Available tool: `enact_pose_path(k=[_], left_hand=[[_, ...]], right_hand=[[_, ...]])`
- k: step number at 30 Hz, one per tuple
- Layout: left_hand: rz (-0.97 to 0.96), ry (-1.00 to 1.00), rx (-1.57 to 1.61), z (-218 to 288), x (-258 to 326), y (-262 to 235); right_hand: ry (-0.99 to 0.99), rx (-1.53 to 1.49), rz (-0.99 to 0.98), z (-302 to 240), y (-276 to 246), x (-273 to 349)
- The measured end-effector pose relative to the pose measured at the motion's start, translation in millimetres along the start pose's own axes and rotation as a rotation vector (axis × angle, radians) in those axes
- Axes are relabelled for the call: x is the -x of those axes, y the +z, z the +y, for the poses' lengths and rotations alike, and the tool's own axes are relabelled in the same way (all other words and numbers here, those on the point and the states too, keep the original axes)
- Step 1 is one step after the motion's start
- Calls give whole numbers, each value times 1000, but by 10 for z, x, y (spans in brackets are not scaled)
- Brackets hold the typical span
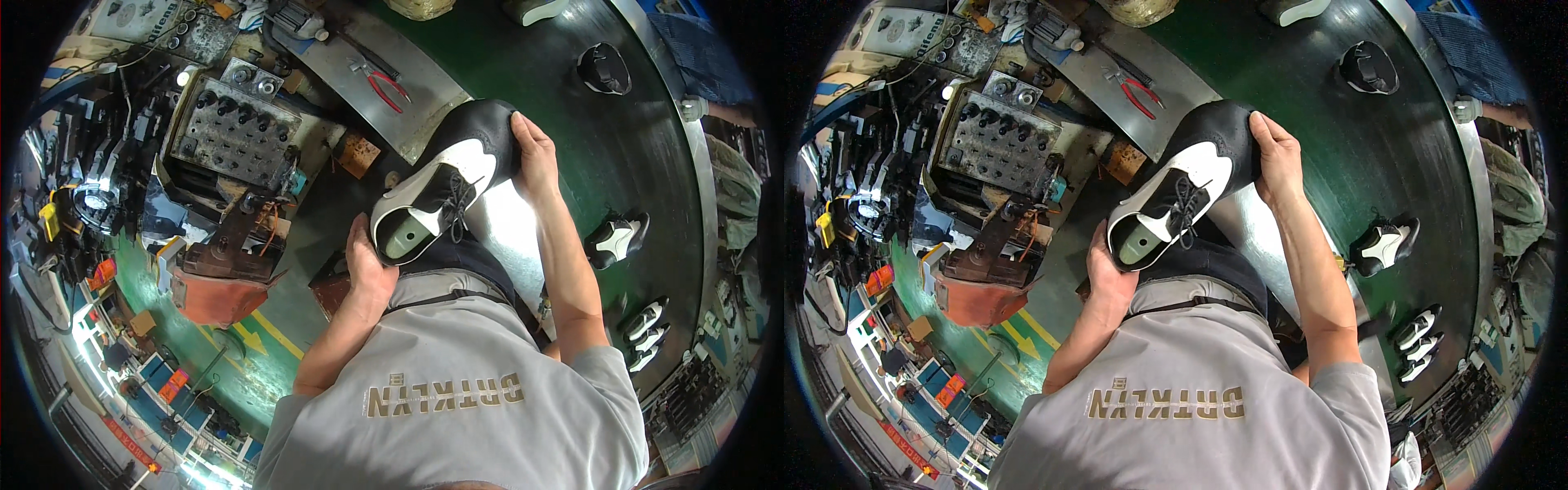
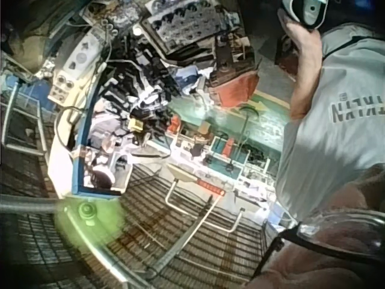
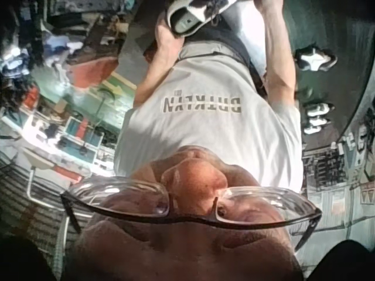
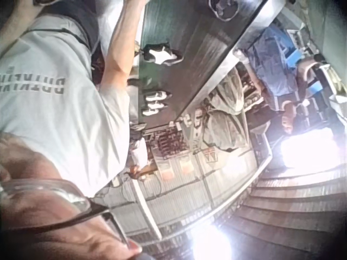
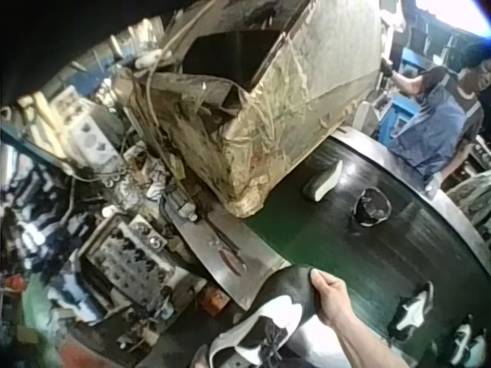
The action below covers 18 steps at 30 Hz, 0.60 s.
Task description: The person inserts white shoe lasts into black-and-white and orange shoes, then places them into a machine to secure the lasts. The process is repeated for multiple shoes, with the person handling each shoe individually and returning them to the conveyor belt after processing.
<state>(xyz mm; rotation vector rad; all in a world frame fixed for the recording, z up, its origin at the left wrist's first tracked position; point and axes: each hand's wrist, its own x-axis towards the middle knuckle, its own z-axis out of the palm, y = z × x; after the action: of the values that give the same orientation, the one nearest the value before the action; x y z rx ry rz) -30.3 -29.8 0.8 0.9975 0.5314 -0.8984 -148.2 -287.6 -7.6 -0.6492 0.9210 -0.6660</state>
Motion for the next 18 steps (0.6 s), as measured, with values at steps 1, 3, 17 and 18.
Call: enact_pose_path(k=[1, 3, 17, 18], left_hand=[[-51, -9, -17, -10, 39, -56], [-149, -105, -71, 18, 139, -80], [-179, 282, -521, 789, 156, 10], [-155, 343, -585, 886, 182, -53]], right_hand=[[5, 21, 11, 6, -8, -49], [31, 20, 1, -27, 25, -115], [194, 135, -356, 489, 1457, 137], [141, 123, -343, 613, 1620, 167]])
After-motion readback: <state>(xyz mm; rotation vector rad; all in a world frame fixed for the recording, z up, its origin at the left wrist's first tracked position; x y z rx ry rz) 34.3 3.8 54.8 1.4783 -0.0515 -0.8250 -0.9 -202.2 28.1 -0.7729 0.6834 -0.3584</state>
